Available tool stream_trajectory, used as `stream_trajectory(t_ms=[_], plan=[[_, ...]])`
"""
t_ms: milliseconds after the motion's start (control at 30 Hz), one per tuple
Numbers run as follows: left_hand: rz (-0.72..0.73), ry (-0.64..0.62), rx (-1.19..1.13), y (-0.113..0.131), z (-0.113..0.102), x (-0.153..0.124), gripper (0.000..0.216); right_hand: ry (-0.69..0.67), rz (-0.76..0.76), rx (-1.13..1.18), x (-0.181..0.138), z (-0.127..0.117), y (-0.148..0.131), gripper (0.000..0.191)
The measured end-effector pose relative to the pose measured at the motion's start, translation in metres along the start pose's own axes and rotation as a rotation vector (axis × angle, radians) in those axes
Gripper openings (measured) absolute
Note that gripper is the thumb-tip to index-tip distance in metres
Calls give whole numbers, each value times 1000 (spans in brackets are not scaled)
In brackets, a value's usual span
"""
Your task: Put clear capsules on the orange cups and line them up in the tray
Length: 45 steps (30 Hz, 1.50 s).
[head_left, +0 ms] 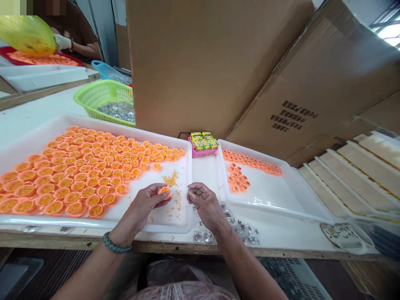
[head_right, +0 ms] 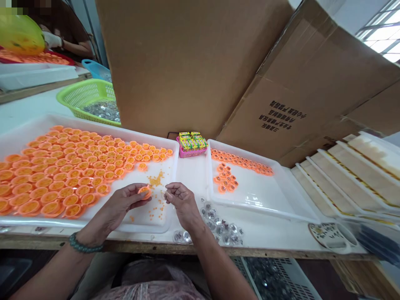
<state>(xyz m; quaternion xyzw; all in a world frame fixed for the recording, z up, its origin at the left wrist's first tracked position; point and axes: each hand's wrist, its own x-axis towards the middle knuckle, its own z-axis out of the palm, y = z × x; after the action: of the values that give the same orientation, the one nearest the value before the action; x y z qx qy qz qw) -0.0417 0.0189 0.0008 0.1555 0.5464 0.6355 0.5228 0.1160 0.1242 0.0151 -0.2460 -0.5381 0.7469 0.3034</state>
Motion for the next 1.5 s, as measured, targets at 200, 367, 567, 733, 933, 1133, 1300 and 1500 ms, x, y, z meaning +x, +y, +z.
stream_trajectory(t_ms=[200,367,567,733,933,1133,1300,1500], plan=[[-16,-9,-89,3,1,-2,35,3,43,-119,7,15,1,21],[9,-2,-140,4,1,-3,35,35,32,-189,11,23,1,17],[-4,-41,-189,3,-1,-3,40,-64,20,-77,14,23,4,25],[-9,-40,-220,4,0,-4,39,-35,96,134,15,25,9,26],[9,-53,-244,2,-1,-1,36,-63,141,273,15,27,13,38],[37,-73,-224,1,-3,-3,30,-98,181,362,14,28,10,30],[27,-103,-239,1,-3,-2,25,-52,201,438,15,27,11,26],[14,-91,-250,2,-2,0,28,-13,136,461,16,30,10,22]])
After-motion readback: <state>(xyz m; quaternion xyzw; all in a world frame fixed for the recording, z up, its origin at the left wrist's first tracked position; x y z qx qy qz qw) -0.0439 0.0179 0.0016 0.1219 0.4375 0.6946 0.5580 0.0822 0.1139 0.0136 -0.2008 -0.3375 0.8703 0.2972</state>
